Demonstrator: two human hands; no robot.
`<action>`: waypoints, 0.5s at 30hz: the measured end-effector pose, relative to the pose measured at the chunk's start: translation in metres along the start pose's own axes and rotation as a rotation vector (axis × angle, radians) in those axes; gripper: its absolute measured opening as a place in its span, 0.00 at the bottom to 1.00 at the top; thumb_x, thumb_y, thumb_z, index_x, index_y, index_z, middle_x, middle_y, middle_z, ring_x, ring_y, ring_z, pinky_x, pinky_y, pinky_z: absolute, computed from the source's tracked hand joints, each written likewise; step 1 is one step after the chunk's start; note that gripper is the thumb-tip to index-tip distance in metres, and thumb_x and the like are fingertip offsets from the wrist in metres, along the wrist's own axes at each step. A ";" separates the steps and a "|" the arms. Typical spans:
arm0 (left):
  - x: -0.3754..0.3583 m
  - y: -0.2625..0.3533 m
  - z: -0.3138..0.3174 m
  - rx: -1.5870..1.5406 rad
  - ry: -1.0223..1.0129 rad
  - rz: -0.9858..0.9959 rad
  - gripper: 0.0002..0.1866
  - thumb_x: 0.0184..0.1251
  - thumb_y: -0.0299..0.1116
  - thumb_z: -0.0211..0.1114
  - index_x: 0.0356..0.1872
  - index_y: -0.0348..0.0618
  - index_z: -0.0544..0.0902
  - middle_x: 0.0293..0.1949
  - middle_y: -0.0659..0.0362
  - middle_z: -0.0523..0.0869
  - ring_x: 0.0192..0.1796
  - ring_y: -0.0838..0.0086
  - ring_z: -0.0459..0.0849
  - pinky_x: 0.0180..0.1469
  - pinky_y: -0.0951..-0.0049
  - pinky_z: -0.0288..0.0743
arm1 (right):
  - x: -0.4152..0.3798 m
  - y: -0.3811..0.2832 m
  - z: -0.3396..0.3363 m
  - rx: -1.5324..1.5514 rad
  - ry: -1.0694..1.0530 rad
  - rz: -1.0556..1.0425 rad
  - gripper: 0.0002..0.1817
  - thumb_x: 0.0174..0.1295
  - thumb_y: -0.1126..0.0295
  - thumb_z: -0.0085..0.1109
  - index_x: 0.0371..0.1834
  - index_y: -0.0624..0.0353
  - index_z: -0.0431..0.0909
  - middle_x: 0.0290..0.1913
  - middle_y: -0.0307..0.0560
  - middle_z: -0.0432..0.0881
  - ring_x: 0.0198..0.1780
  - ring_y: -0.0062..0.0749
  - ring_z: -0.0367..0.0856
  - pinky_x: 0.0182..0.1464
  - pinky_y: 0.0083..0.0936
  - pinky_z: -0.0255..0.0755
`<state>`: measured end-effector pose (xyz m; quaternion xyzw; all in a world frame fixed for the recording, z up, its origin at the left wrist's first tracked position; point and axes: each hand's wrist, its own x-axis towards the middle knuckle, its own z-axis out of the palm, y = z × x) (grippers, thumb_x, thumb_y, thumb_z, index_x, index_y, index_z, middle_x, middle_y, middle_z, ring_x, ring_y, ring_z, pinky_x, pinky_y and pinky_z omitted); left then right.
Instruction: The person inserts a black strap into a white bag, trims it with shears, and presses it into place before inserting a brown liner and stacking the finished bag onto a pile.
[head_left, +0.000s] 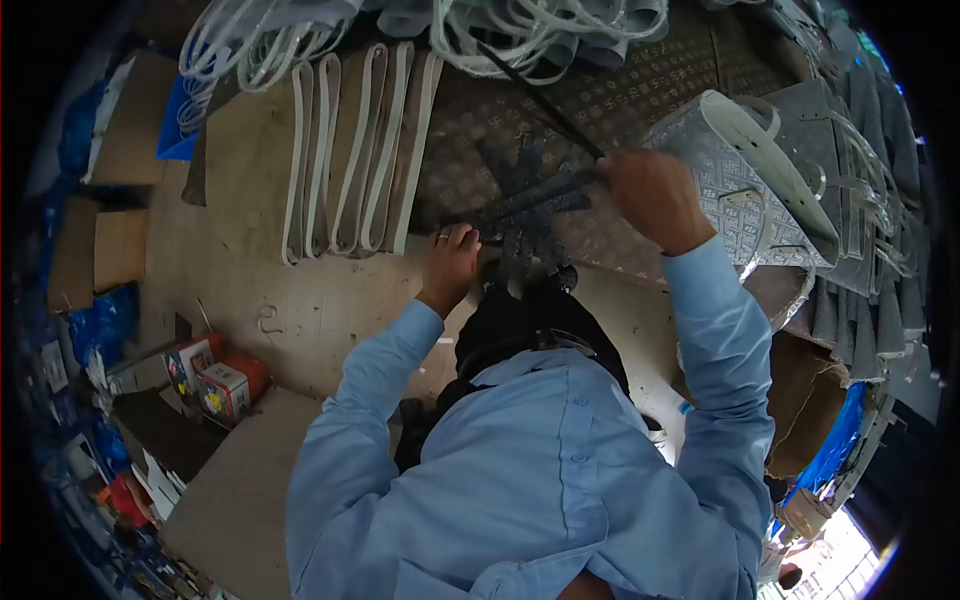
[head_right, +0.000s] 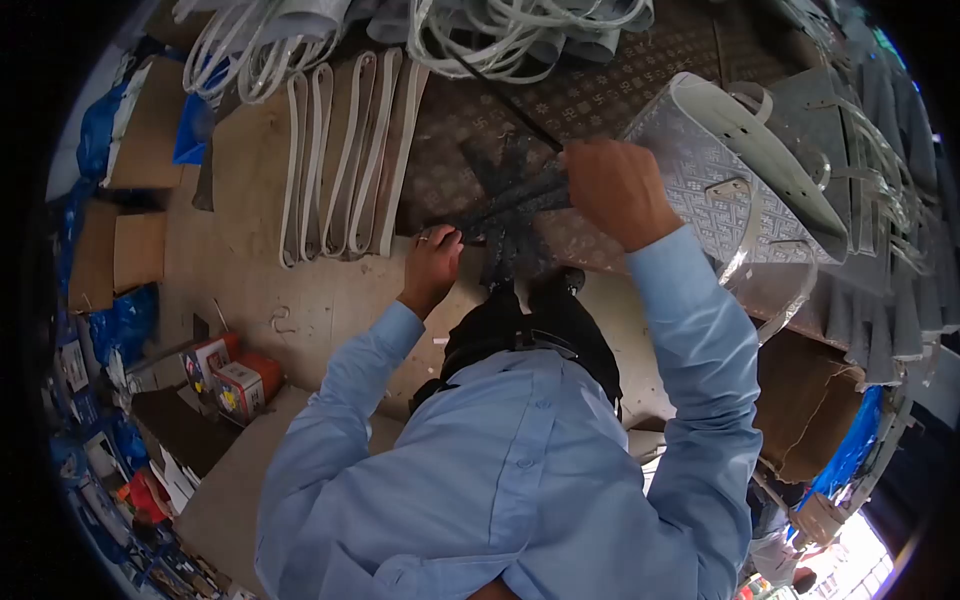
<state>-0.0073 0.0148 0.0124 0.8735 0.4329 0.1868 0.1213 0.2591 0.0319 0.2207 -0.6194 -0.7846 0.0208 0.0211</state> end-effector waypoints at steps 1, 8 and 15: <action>0.007 0.003 -0.005 -0.070 -0.103 -0.040 0.13 0.64 0.38 0.59 0.43 0.40 0.78 0.44 0.53 0.78 0.49 0.59 0.77 0.52 0.59 0.69 | -0.001 0.008 -0.015 0.033 0.093 0.010 0.07 0.62 0.70 0.53 0.29 0.61 0.75 0.26 0.55 0.78 0.28 0.51 0.79 0.28 0.40 0.70; 0.061 0.001 -0.032 -0.227 0.003 -0.312 0.13 0.67 0.40 0.58 0.36 0.39 0.78 0.29 0.46 0.79 0.35 0.54 0.78 0.43 0.56 0.75 | -0.081 -0.003 -0.027 0.754 0.401 0.090 0.07 0.65 0.72 0.53 0.39 0.66 0.75 0.24 0.52 0.77 0.27 0.42 0.79 0.30 0.35 0.68; 0.110 0.122 -0.127 -1.495 -0.426 -0.108 0.25 0.69 0.45 0.57 0.59 0.39 0.72 0.50 0.49 0.81 0.52 0.63 0.80 0.50 0.65 0.76 | -0.129 -0.030 0.000 1.964 -0.045 0.310 0.16 0.72 0.66 0.44 0.45 0.69 0.77 0.35 0.44 0.83 0.41 0.25 0.81 0.47 0.21 0.73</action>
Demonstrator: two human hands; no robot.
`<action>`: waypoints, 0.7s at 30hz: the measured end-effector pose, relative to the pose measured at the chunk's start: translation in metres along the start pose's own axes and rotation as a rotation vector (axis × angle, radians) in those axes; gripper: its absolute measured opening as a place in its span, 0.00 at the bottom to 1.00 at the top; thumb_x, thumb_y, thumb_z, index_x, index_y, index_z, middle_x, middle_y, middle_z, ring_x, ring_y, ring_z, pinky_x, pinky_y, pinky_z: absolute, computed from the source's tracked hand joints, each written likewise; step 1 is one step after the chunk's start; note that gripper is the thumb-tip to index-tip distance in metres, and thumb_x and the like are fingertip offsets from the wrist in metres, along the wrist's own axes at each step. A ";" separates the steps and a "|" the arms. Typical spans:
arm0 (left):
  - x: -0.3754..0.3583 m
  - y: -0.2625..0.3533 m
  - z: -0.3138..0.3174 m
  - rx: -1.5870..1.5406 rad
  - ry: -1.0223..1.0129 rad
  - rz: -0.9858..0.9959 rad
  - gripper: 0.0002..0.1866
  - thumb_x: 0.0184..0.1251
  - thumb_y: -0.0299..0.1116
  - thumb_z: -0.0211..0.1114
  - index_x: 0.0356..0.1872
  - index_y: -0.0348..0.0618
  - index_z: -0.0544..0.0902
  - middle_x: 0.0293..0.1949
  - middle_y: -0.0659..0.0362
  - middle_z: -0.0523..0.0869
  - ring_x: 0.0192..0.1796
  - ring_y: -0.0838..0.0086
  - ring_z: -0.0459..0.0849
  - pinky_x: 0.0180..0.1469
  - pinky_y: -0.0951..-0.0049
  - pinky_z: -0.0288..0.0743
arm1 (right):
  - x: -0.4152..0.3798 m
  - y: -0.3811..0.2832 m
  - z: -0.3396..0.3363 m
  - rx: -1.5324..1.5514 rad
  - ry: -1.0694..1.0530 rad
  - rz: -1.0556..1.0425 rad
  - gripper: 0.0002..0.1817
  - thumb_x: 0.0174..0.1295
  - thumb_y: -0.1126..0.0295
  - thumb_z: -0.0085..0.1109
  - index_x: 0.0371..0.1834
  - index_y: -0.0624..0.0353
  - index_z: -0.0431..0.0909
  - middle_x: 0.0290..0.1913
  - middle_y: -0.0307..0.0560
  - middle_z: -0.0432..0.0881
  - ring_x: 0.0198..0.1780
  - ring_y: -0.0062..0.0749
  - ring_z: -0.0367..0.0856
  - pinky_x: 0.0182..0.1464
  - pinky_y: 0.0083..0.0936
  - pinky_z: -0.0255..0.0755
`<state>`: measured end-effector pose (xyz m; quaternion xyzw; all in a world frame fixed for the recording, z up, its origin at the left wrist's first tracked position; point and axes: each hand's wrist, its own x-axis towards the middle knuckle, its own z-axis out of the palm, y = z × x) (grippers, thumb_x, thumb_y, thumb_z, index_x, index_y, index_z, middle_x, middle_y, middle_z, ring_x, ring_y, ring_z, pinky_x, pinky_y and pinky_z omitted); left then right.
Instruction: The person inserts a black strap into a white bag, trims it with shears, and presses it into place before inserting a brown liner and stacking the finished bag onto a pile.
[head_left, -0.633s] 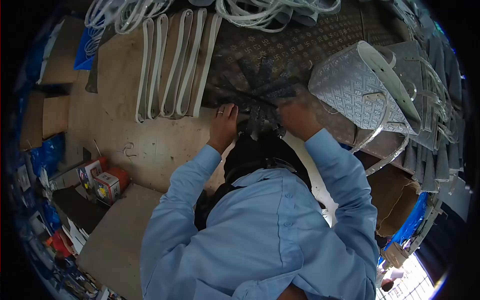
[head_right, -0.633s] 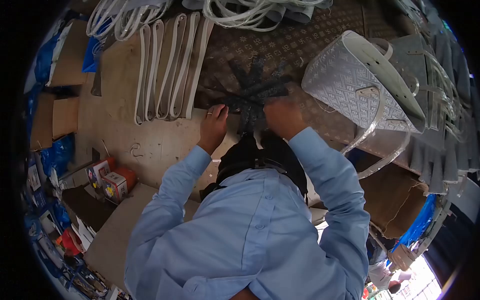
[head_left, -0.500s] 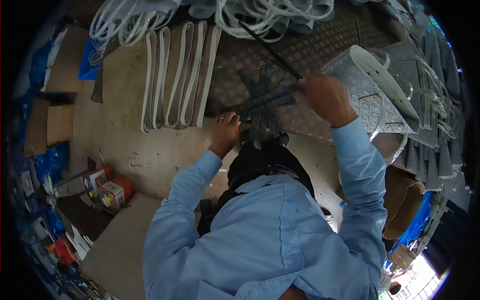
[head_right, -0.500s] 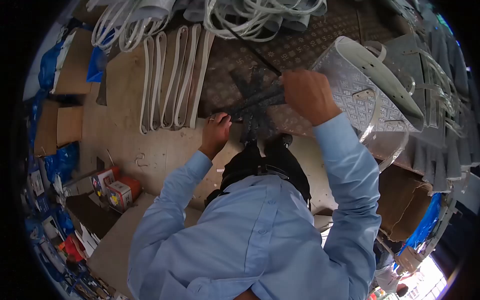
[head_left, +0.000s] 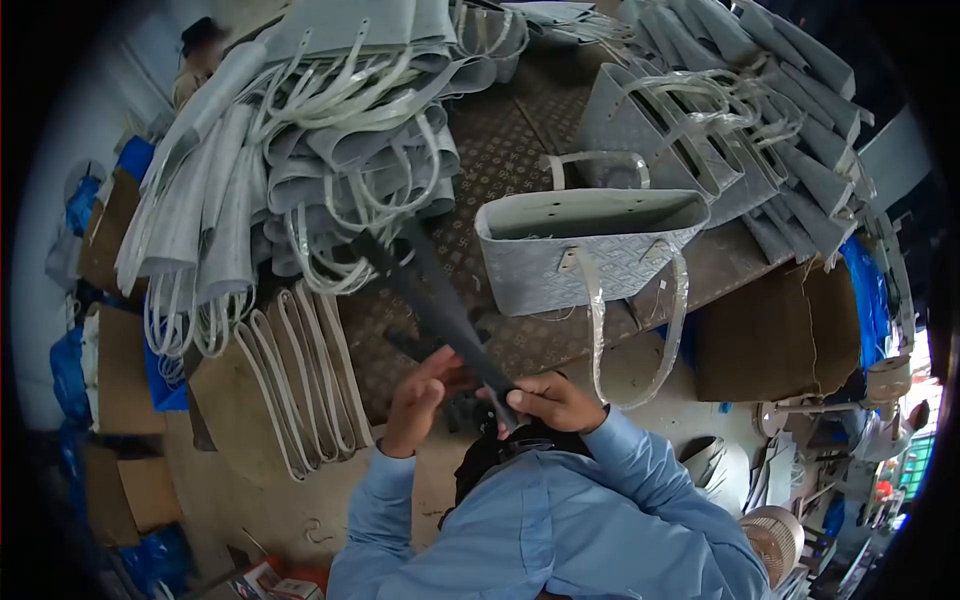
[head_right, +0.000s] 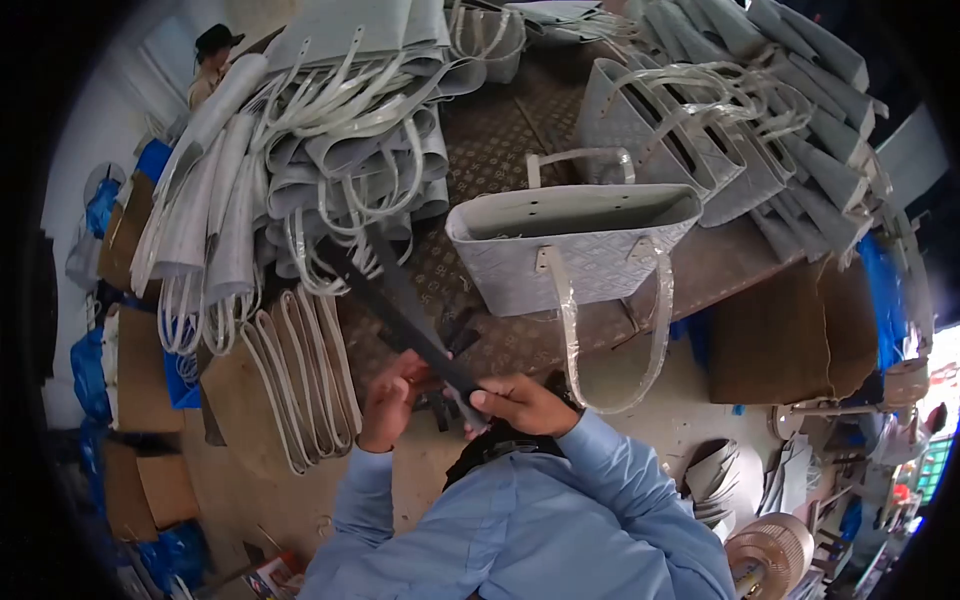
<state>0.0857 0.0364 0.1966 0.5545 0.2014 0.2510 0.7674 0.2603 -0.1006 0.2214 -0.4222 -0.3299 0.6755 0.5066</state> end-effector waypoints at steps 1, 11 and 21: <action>0.006 0.007 0.021 -0.181 -0.141 0.080 0.28 0.70 0.45 0.56 0.65 0.40 0.67 0.50 0.49 0.80 0.53 0.64 0.80 0.51 0.65 0.76 | 0.002 0.011 -0.003 0.034 -0.046 -0.002 0.16 0.72 0.66 0.43 0.44 0.67 0.78 0.36 0.44 0.83 0.39 0.23 0.80 0.46 0.21 0.72; 0.064 0.040 0.129 -0.095 0.321 0.399 0.15 0.71 0.41 0.54 0.43 0.36 0.74 0.31 0.48 0.85 0.32 0.65 0.85 0.38 0.67 0.80 | -0.061 -0.070 -0.041 -0.534 0.377 -0.513 0.18 0.69 0.70 0.46 0.60 0.64 0.70 0.33 0.57 0.81 0.31 0.41 0.82 0.36 0.29 0.74; 0.144 0.111 0.080 0.447 0.629 0.680 0.19 0.72 0.37 0.54 0.54 0.33 0.77 0.21 0.68 0.71 0.23 0.86 0.64 0.27 0.83 0.55 | -0.135 -0.165 -0.268 -0.346 0.589 -0.762 0.22 0.69 0.69 0.46 0.64 0.62 0.58 0.41 0.56 0.81 0.42 0.35 0.80 0.50 0.32 0.73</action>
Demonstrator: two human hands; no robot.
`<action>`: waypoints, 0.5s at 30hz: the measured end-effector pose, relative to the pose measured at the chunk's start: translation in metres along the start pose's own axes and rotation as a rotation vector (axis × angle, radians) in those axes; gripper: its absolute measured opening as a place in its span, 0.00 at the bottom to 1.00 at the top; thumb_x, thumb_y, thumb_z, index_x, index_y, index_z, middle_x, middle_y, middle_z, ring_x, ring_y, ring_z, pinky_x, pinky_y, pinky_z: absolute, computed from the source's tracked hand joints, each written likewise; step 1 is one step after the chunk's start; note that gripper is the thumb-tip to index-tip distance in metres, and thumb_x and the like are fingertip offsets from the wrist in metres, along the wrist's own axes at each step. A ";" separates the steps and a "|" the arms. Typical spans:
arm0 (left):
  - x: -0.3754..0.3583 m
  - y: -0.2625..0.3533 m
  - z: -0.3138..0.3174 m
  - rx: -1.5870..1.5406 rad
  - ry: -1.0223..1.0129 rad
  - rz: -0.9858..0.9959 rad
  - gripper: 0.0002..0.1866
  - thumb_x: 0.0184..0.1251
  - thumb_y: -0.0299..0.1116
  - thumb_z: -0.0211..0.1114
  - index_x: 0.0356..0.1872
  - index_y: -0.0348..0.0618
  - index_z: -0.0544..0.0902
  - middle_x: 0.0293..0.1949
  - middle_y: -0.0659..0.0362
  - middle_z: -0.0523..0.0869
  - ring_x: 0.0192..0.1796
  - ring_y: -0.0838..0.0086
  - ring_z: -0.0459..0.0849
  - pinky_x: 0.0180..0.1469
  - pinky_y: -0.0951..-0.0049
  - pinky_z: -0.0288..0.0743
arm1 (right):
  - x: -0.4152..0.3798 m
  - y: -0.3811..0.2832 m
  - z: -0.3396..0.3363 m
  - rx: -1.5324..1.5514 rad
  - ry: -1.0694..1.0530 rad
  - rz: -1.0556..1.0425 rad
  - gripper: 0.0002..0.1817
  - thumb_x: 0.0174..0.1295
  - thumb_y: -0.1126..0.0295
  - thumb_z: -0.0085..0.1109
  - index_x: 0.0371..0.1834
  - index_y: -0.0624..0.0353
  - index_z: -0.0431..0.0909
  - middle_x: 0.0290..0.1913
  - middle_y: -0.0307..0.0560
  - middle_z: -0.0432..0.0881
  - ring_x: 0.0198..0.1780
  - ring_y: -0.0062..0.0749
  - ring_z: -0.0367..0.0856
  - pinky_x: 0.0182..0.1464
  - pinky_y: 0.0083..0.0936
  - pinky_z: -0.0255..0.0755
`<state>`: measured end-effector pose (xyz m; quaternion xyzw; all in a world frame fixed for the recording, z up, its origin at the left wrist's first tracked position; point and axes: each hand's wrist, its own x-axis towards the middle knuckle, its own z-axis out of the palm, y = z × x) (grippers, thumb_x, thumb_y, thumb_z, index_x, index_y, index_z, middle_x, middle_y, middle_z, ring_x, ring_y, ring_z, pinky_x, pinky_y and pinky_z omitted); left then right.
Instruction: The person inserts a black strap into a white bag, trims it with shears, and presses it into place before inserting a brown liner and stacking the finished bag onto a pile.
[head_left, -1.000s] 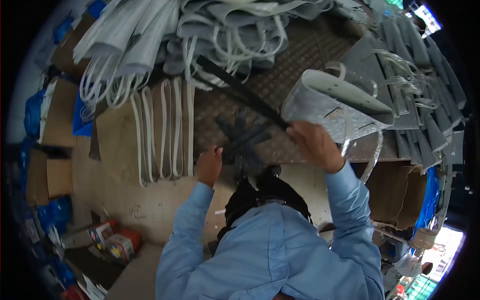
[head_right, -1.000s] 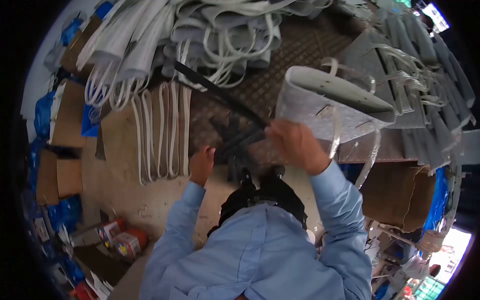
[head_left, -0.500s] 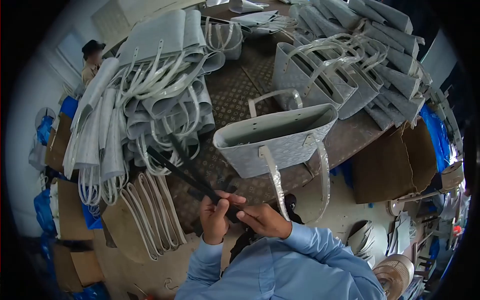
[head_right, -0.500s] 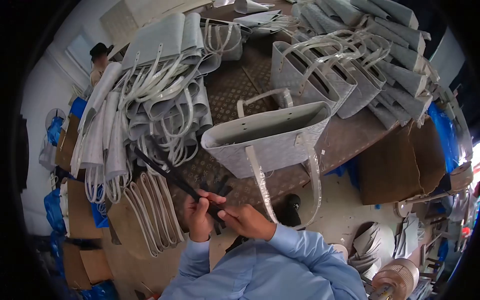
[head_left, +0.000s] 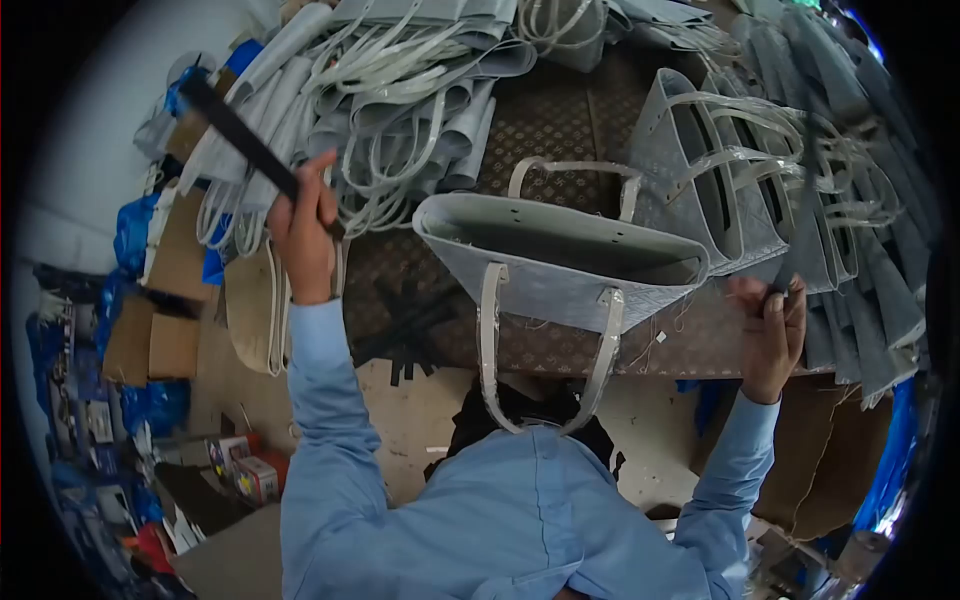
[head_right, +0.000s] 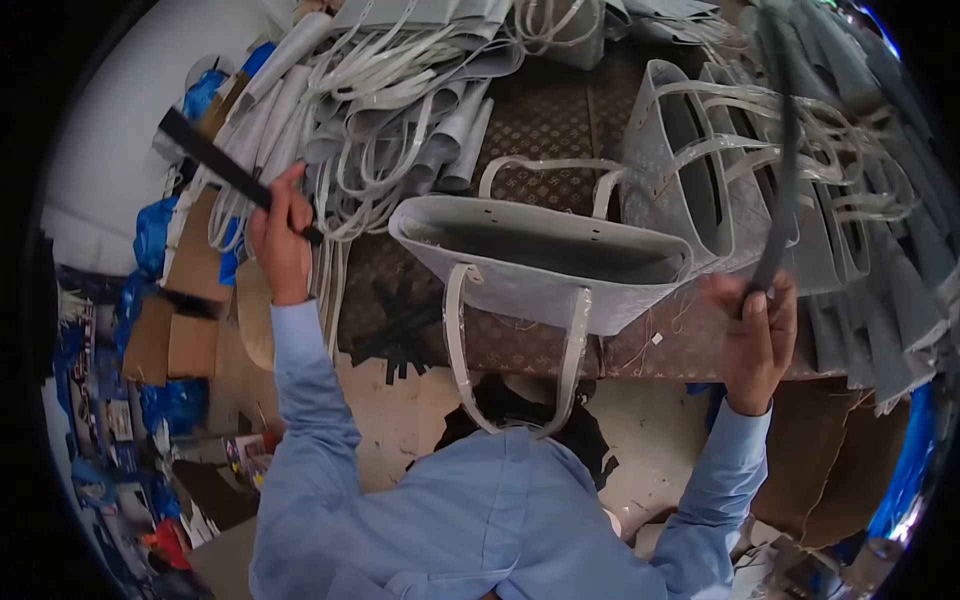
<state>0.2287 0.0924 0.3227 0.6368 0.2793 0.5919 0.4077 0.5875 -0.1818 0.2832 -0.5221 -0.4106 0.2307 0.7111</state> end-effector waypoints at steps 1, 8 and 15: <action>0.004 -0.007 0.000 0.100 -0.022 0.002 0.18 0.72 0.38 0.54 0.53 0.34 0.78 0.22 0.68 0.73 0.24 0.87 0.64 0.27 0.83 0.56 | 0.005 0.003 0.001 0.162 0.119 -0.005 0.19 0.70 0.69 0.45 0.61 0.63 0.60 0.42 0.56 0.81 0.43 0.34 0.80 0.52 0.32 0.73; 0.015 -0.031 0.013 0.416 -0.363 -0.193 0.14 0.64 0.37 0.64 0.46 0.39 0.84 0.28 0.66 0.82 0.29 0.85 0.73 0.32 0.81 0.66 | 0.046 0.045 -0.016 -0.386 -0.276 0.071 0.07 0.61 0.75 0.58 0.40 0.65 0.77 0.38 0.46 0.82 0.42 0.26 0.81 0.44 0.21 0.71; 0.014 -0.069 0.023 0.465 -0.616 -0.225 0.18 0.51 0.38 0.74 0.38 0.36 0.82 0.34 0.59 0.85 0.37 0.75 0.81 0.45 0.74 0.74 | 0.054 0.048 0.008 -0.561 -0.335 0.085 0.06 0.61 0.78 0.56 0.41 0.65 0.79 0.33 0.42 0.82 0.36 0.20 0.80 0.40 0.17 0.73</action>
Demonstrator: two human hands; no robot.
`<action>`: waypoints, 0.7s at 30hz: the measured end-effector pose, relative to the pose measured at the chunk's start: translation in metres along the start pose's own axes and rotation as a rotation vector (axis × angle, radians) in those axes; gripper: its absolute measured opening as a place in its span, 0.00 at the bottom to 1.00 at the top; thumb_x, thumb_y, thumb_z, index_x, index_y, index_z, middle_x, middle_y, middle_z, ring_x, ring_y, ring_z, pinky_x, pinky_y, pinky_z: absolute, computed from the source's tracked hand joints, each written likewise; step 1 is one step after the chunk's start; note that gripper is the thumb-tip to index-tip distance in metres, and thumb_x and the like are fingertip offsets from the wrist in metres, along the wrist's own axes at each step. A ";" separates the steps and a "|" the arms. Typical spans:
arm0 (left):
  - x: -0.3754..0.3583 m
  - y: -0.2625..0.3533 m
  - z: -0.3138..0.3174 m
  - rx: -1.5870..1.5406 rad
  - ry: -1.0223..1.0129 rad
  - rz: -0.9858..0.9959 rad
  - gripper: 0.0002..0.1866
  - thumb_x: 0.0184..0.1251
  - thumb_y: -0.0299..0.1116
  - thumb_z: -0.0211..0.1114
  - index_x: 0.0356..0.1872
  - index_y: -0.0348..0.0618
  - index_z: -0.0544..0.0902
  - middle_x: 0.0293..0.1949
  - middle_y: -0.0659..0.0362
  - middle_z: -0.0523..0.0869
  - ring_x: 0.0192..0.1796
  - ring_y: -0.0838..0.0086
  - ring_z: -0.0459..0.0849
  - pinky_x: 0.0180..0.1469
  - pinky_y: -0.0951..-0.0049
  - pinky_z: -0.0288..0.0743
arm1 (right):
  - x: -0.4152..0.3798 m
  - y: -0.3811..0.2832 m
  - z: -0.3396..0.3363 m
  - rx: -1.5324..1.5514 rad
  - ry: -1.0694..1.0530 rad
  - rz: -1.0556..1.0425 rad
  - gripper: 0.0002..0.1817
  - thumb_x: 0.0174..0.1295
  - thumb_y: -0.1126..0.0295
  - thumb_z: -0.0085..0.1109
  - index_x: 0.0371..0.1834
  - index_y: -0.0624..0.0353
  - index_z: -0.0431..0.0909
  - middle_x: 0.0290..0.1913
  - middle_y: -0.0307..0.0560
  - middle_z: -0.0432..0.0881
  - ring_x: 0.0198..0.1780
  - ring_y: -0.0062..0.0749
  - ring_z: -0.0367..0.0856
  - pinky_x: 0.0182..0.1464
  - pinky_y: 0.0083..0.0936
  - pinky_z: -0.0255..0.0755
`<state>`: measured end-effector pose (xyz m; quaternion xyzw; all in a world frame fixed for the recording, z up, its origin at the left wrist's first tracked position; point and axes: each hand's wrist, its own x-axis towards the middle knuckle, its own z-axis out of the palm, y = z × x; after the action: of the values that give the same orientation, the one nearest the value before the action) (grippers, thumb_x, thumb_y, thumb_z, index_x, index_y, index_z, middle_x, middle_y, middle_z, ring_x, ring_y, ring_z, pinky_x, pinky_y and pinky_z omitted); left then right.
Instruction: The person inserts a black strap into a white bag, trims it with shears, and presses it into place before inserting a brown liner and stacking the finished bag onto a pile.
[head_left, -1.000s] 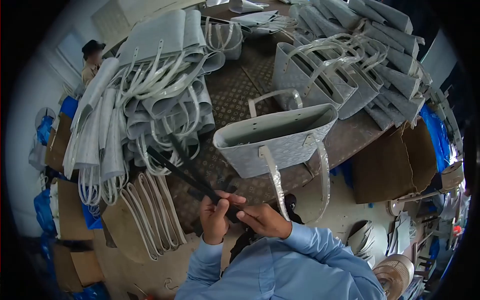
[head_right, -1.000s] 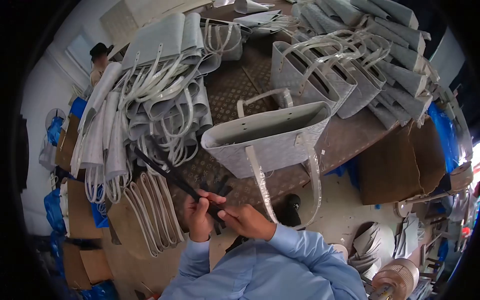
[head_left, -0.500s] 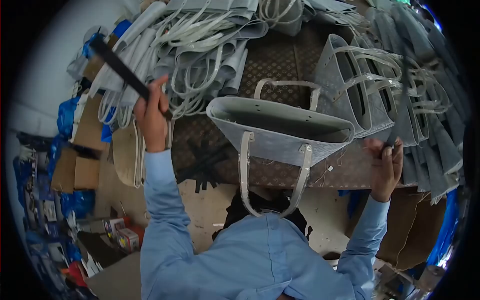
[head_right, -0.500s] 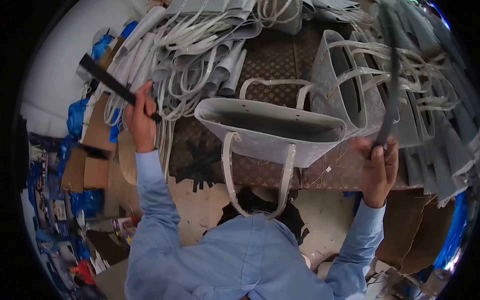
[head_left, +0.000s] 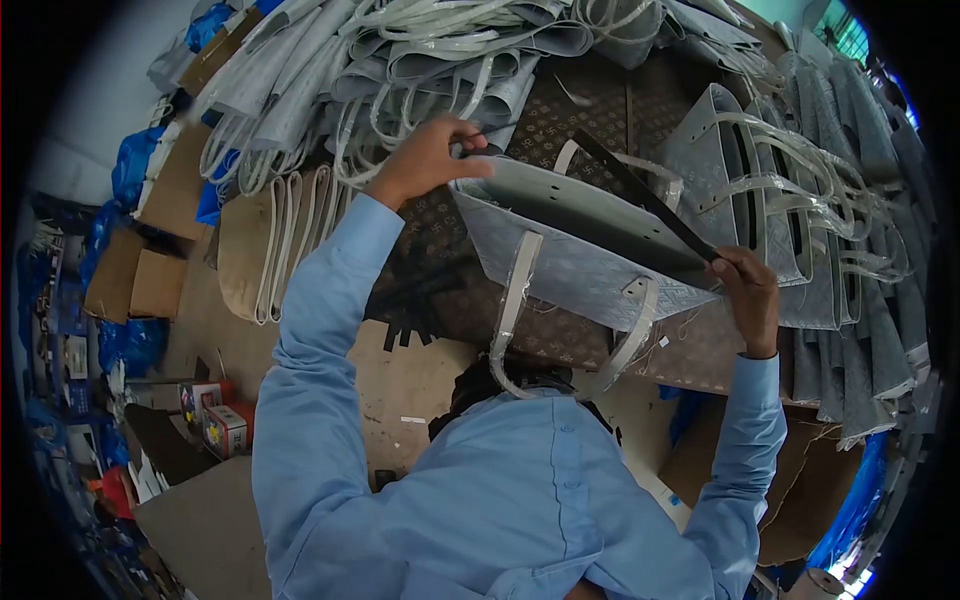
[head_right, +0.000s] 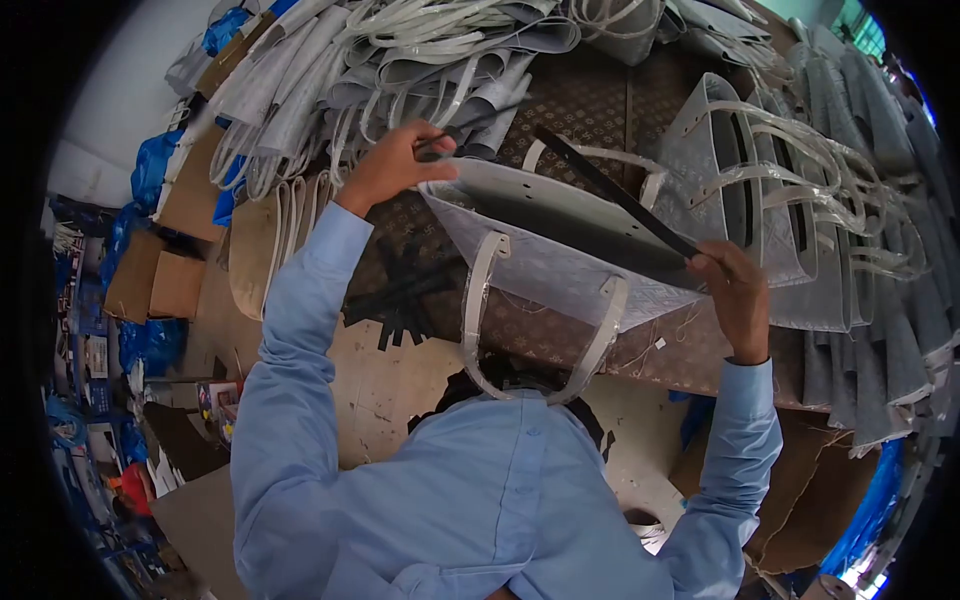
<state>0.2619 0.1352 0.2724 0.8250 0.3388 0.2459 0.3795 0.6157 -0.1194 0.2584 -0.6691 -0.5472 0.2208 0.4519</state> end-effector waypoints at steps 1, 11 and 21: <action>0.001 -0.006 0.002 0.042 0.015 0.055 0.18 0.49 0.38 0.75 0.37 0.36 0.81 0.33 0.59 0.84 0.38 0.73 0.80 0.46 0.73 0.73 | 0.000 0.000 0.002 0.010 -0.007 -0.011 0.06 0.61 0.78 0.56 0.40 0.65 0.79 0.33 0.42 0.82 0.35 0.19 0.79 0.39 0.16 0.73; 0.011 -0.017 -0.003 0.080 -0.024 0.062 0.11 0.58 0.32 0.66 0.35 0.33 0.83 0.29 0.54 0.86 0.27 0.74 0.80 0.32 0.72 0.72 | -0.002 -0.006 -0.001 -0.147 -0.091 0.047 0.05 0.60 0.77 0.57 0.38 0.63 0.79 0.31 0.38 0.82 0.31 0.15 0.73 0.32 0.16 0.68; 0.030 0.005 -0.032 -0.179 -0.087 -0.096 0.12 0.63 0.38 0.63 0.32 0.36 0.82 0.26 0.60 0.84 0.23 0.85 0.72 0.25 0.82 0.66 | 0.007 -0.027 0.023 -0.265 -0.127 -0.033 0.07 0.57 0.76 0.60 0.38 0.66 0.80 0.31 0.45 0.82 0.32 0.23 0.78 0.36 0.20 0.70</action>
<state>0.2621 0.1697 0.2997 0.7806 0.3379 0.2209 0.4771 0.5854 -0.1043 0.2713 -0.6984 -0.6101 0.1809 0.3276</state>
